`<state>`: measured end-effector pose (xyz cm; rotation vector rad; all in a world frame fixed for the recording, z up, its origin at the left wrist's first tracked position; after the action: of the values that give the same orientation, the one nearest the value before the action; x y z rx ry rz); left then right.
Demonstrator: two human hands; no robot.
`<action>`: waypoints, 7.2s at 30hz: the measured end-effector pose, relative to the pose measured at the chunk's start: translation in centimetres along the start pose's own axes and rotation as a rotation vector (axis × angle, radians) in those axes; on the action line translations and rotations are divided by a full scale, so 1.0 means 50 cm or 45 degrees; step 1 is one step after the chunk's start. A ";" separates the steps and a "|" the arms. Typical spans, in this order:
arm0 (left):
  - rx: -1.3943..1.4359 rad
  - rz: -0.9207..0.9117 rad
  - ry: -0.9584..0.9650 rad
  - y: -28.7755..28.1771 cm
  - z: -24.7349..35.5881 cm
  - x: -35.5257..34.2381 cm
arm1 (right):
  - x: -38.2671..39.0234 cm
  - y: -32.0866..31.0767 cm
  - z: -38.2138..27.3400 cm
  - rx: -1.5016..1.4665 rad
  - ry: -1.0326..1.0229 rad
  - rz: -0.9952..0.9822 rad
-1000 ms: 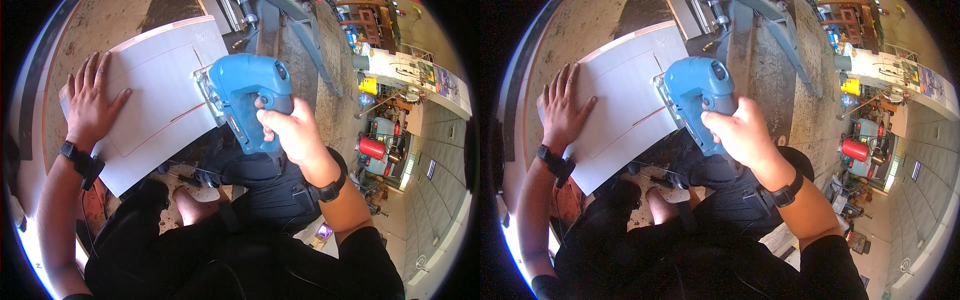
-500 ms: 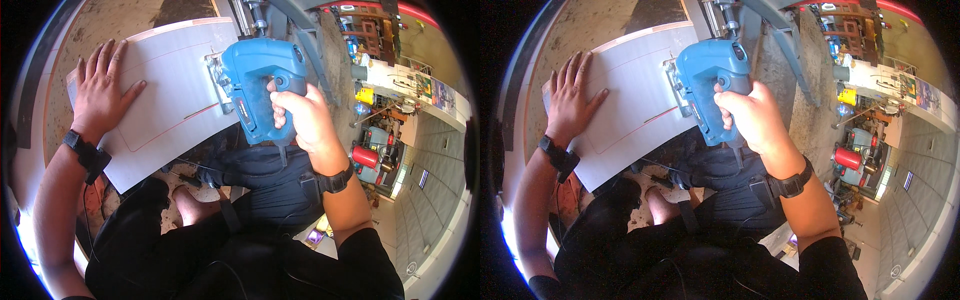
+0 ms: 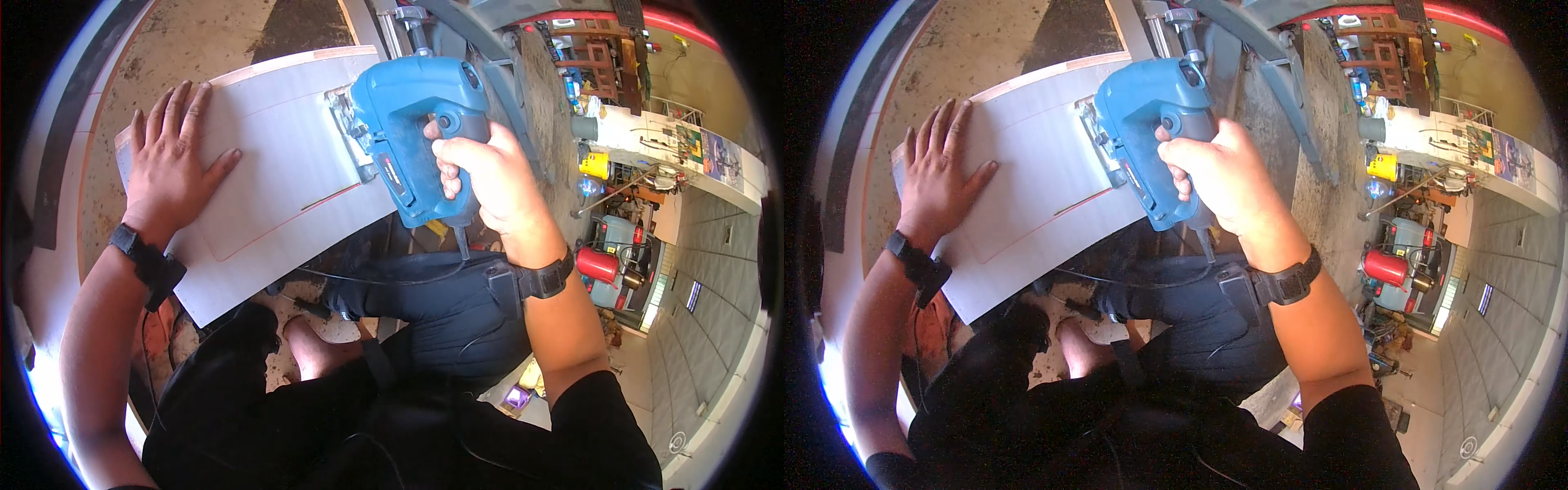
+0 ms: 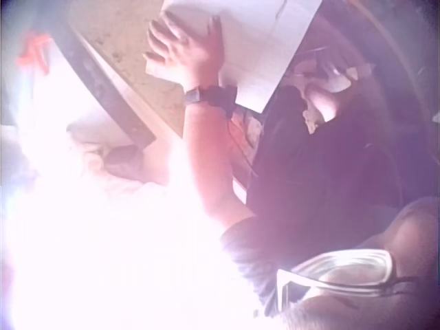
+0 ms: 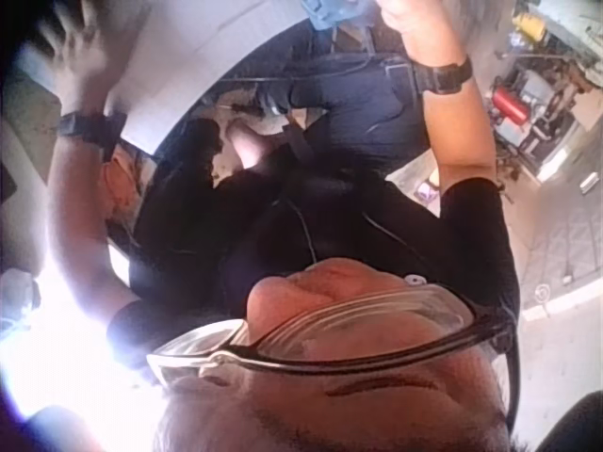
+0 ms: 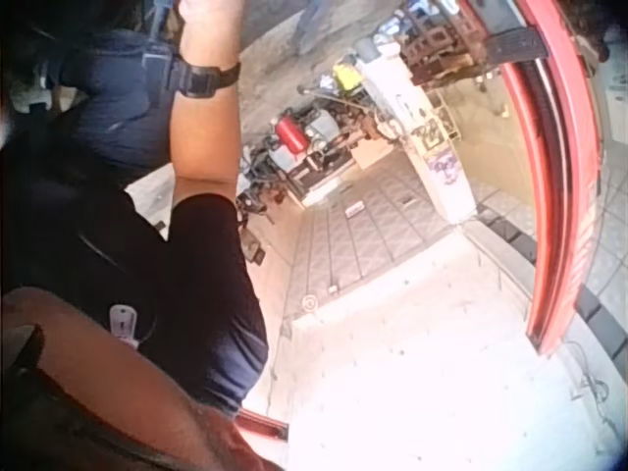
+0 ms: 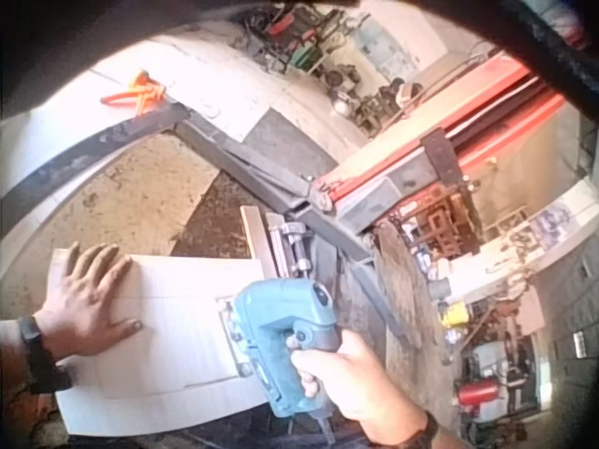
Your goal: Cutting a rectangular hole in a wooden board using a jigsaw.
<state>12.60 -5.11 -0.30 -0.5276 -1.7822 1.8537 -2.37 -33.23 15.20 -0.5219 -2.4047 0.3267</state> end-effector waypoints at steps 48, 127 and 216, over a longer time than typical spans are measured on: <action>0.079 -0.057 -0.020 -0.005 -0.002 -0.001 | -0.054 0.015 -0.050 0.051 0.066 -0.069; 0.013 -0.005 0.008 0.004 0.003 -0.004 | 0.151 -0.046 0.128 0.057 0.098 -0.066; -0.622 0.040 -0.196 -0.068 -0.004 -0.252 | 0.195 -0.347 0.002 -0.171 -0.738 0.116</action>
<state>23.05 -12.55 2.19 -0.6009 -2.3592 1.5047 -14.27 -44.32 26.61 -0.6696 -2.9836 0.4002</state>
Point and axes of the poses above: each hand's wrist, its own x-axis away from the middle knuckle, its own y-axis out of the palm, z = x × y, the point moved 4 cm from there along -x, towards the middle knuckle, and after that the axes turned 1 degree about x, right-handed, at the moved point
